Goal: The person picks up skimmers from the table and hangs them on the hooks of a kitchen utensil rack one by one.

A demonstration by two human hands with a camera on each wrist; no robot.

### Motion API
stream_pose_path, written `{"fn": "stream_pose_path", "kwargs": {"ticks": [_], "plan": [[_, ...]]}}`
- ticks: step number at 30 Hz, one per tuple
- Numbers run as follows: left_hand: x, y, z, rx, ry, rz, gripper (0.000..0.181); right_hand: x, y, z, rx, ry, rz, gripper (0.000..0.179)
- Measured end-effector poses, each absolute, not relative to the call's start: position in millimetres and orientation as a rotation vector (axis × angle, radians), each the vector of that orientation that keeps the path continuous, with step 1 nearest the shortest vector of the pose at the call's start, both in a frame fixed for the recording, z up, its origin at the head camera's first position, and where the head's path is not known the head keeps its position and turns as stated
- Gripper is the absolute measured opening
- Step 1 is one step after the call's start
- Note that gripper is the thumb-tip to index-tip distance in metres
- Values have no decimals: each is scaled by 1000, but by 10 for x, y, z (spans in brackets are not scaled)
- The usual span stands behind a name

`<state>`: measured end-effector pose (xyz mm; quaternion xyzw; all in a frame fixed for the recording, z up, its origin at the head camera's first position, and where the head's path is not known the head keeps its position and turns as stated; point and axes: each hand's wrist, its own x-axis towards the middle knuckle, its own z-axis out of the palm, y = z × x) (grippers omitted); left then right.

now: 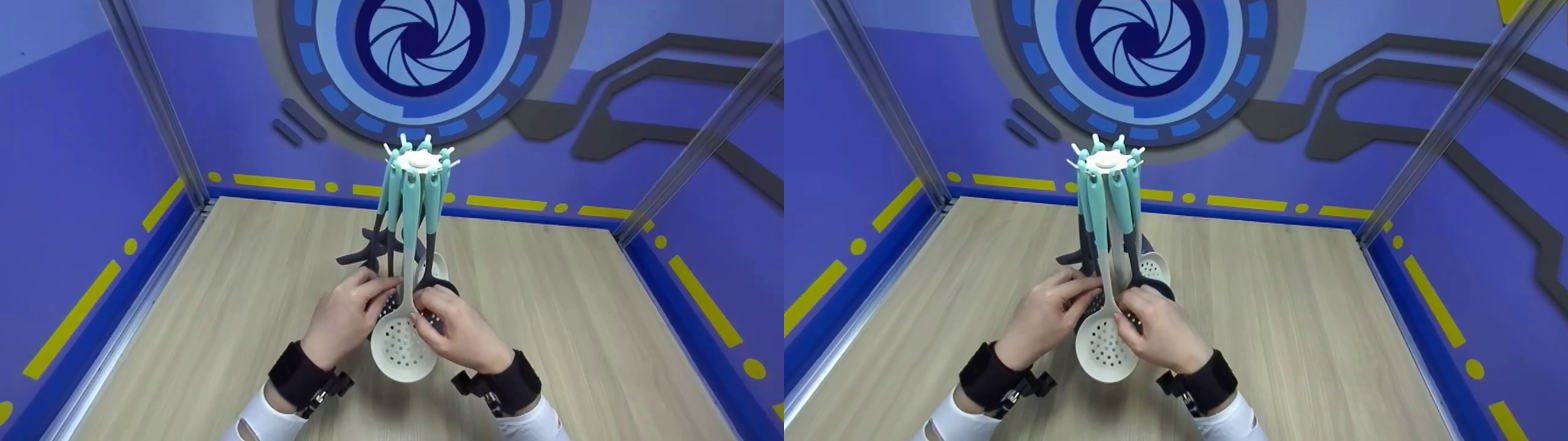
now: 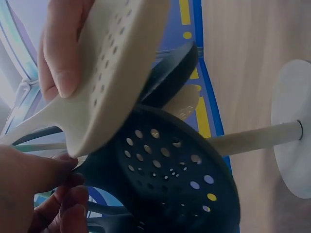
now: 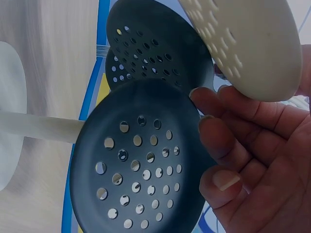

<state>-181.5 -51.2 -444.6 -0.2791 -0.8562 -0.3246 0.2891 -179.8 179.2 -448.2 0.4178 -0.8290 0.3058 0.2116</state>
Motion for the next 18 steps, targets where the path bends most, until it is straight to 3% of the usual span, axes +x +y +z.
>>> {"fn": "stream_pose_path", "kwargs": {"ticks": [12,18], "plan": [[-1864,-387,-4617,-642,-2170,-984,12,-1794,1815,-4474,1161,-2339,866,10],[-1889,-354,-4609,-527,-2217,-1128,32,-1798,1812,-4472,1173,-2318,864,11]]}}
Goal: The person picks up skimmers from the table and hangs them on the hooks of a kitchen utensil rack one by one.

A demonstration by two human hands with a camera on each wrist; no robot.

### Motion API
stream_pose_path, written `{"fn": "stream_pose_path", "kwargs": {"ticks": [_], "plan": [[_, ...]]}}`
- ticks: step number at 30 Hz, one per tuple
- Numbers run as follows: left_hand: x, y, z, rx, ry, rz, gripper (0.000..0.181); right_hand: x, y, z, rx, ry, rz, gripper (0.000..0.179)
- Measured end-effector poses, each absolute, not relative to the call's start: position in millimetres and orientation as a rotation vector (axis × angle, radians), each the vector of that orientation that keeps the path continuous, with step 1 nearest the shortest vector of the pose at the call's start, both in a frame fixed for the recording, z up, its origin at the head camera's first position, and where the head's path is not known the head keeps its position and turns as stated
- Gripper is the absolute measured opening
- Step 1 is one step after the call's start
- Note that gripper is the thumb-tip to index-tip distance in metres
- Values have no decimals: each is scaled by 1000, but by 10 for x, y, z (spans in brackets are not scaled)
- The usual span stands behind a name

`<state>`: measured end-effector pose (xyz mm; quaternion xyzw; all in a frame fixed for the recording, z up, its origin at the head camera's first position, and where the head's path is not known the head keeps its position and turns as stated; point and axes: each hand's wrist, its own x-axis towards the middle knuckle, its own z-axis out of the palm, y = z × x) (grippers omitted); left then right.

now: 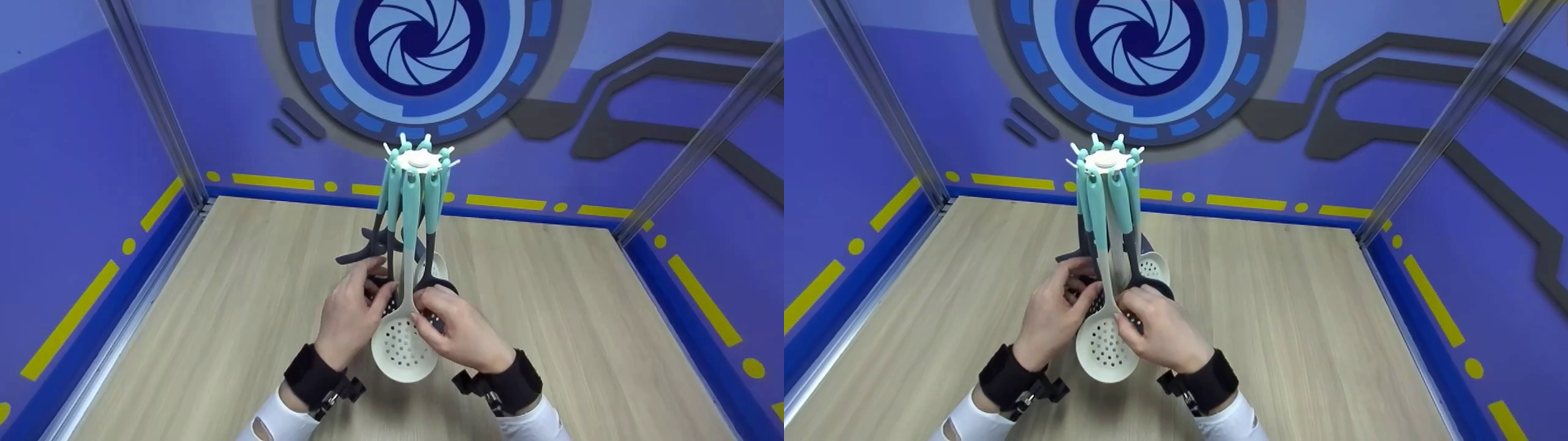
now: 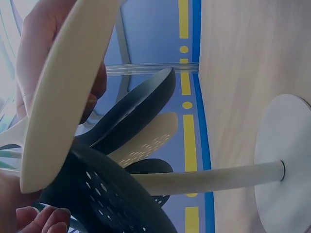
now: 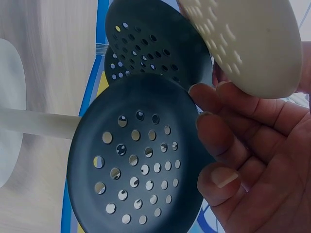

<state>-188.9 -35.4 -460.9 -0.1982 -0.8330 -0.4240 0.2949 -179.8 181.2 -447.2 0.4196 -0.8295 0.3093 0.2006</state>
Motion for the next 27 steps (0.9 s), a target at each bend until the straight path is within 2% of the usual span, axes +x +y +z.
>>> {"fn": "stream_pose_path", "kwargs": {"ticks": [7,27], "plan": [[-1918,-356,-4604,-490,-2233,-1126,19,-1794,1819,-4467,1172,-2328,865,12],[-1917,-426,-4598,-502,-2209,-1162,17,-1770,1878,-4432,1178,-2368,873,10]]}}
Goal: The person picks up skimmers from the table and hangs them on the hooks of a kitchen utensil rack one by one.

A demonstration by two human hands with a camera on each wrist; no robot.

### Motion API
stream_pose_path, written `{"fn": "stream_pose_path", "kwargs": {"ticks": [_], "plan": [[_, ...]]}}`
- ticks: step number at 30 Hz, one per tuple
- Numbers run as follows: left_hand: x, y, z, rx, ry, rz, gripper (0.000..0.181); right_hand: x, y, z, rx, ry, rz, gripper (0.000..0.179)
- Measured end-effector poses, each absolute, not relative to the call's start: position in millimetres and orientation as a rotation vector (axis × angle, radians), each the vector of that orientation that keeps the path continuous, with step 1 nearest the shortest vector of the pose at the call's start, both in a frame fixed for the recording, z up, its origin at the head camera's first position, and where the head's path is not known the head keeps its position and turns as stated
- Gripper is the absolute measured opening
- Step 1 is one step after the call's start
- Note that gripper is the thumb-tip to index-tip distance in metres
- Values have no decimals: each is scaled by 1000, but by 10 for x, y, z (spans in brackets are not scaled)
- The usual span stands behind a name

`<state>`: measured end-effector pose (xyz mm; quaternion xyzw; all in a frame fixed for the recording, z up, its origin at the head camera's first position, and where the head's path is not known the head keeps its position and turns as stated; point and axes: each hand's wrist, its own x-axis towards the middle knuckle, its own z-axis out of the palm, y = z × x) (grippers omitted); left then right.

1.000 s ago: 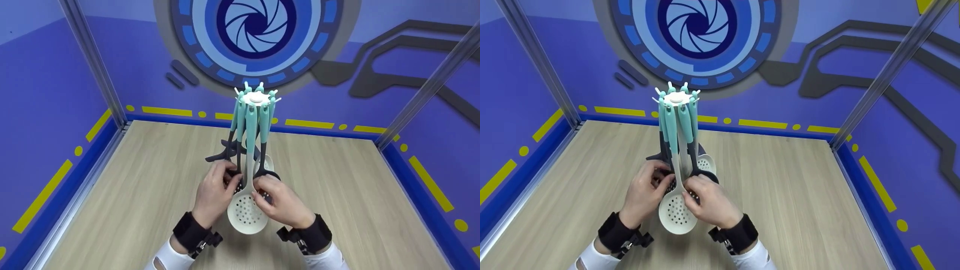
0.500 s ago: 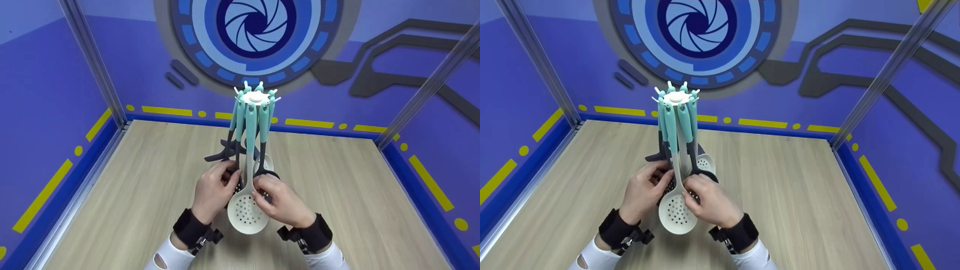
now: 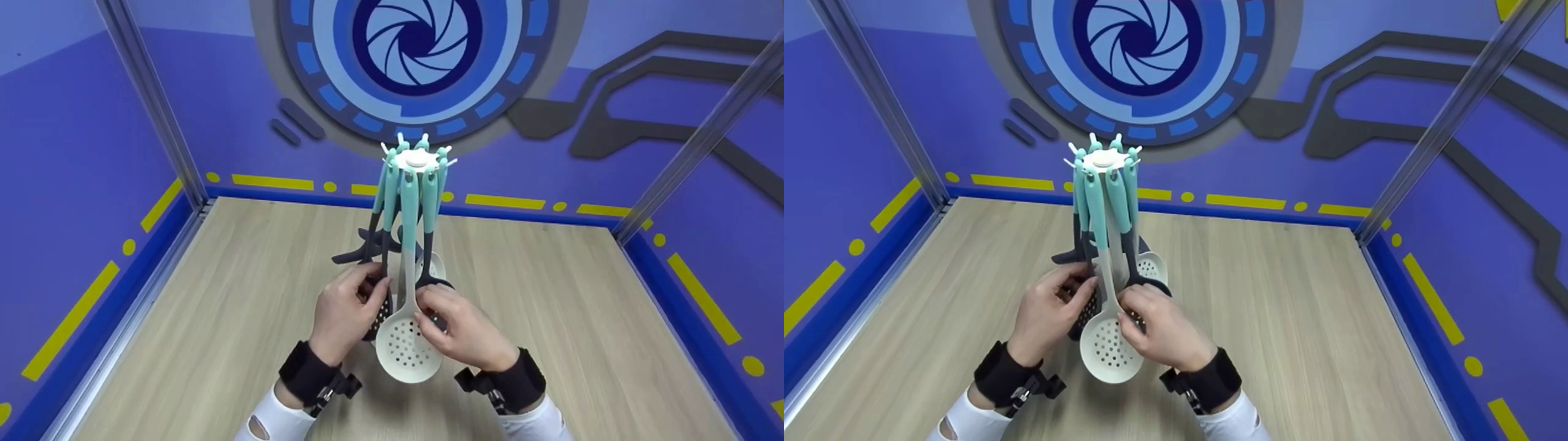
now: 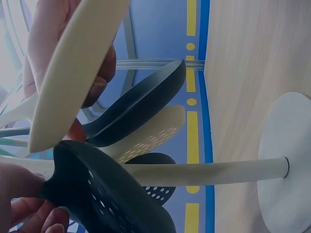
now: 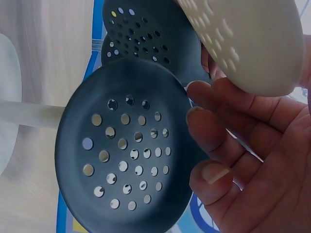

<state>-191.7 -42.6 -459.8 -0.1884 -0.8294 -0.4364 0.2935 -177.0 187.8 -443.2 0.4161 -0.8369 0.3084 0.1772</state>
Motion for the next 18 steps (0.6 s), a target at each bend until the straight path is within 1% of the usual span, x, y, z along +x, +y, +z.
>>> {"fn": "stream_pose_path", "kwargs": {"ticks": [6,13,18], "plan": [[-1905,-455,-4588,-509,-2196,-1147,18,-1781,1878,-4440,1149,-2363,859,13],[-1876,-486,-4566,-503,-2215,-1143,18,-1773,1869,-4444,1118,-2374,832,9],[-1863,-501,-4568,-498,-2221,-1148,18,-1773,1858,-4443,1099,-2350,795,12]]}}
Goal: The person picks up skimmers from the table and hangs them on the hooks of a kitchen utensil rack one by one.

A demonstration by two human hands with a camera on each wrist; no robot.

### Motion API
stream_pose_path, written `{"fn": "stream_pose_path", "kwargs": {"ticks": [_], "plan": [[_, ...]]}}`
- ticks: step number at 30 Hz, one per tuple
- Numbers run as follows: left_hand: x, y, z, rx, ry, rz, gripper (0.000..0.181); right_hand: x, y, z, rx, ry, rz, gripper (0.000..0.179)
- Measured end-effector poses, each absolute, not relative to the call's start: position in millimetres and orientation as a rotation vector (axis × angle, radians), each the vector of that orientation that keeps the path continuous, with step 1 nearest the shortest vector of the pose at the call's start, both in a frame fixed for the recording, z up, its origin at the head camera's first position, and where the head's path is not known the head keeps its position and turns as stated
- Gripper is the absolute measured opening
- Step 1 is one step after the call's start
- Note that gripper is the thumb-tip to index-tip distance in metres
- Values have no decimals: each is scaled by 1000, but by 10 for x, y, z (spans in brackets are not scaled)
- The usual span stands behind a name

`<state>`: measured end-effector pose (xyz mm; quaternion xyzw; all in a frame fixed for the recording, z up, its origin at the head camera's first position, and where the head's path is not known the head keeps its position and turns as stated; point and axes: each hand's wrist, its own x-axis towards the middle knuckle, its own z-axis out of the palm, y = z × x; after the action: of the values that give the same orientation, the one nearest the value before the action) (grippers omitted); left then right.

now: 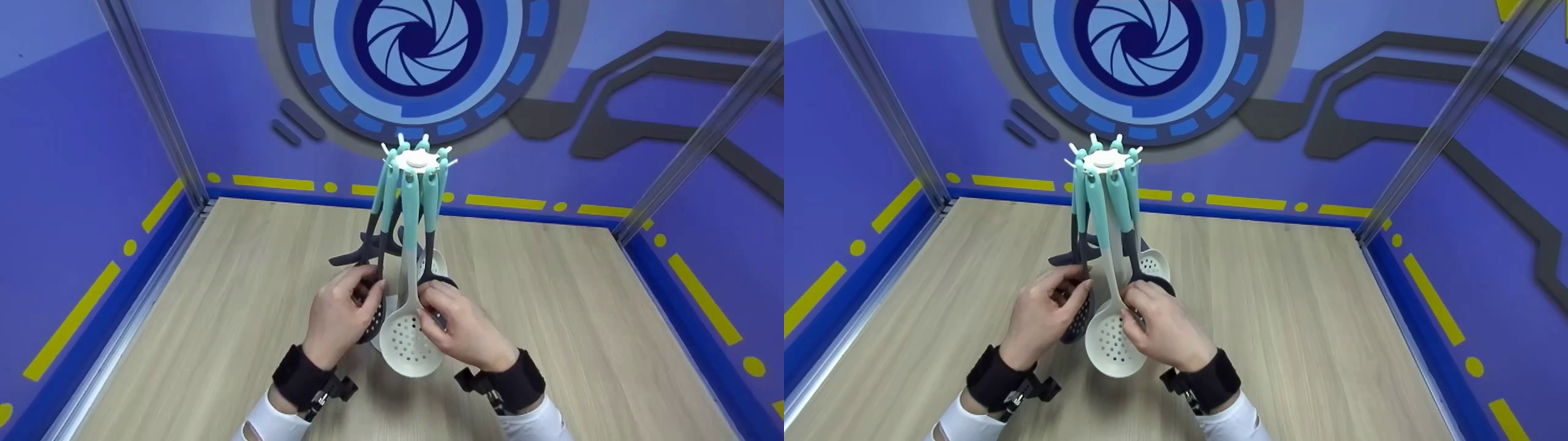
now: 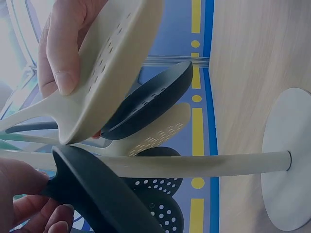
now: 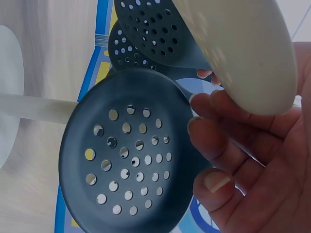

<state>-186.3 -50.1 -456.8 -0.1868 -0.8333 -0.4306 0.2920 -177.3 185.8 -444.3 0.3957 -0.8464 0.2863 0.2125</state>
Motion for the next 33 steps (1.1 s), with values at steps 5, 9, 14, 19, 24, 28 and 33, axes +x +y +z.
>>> {"fn": "stream_pose_path", "kwargs": {"ticks": [5,9,14,19,24,28,33], "plan": [[-1854,-504,-4574,-486,-2225,-1146,18,-1781,1849,-4450,1044,-2351,773,10],[-1833,-502,-4563,-487,-2227,-1150,18,-1783,1840,-4461,985,-2384,738,7],[-1812,-503,-4552,-503,-2221,-1151,18,-1790,1830,-4481,946,-2422,703,9],[-1807,-511,-4563,-509,-2213,-1163,19,-1785,1838,-4482,931,-2462,725,10],[-1802,-517,-4568,-497,-2226,-1169,19,-1789,1859,-4468,919,-2485,759,13],[-1807,-511,-4566,-487,-2239,-1174,19,-1802,1884,-4450,886,-2470,755,10],[-1809,-505,-4572,-488,-2240,-1178,19,-1805,1914,-4430,844,-2458,717,11]]}}
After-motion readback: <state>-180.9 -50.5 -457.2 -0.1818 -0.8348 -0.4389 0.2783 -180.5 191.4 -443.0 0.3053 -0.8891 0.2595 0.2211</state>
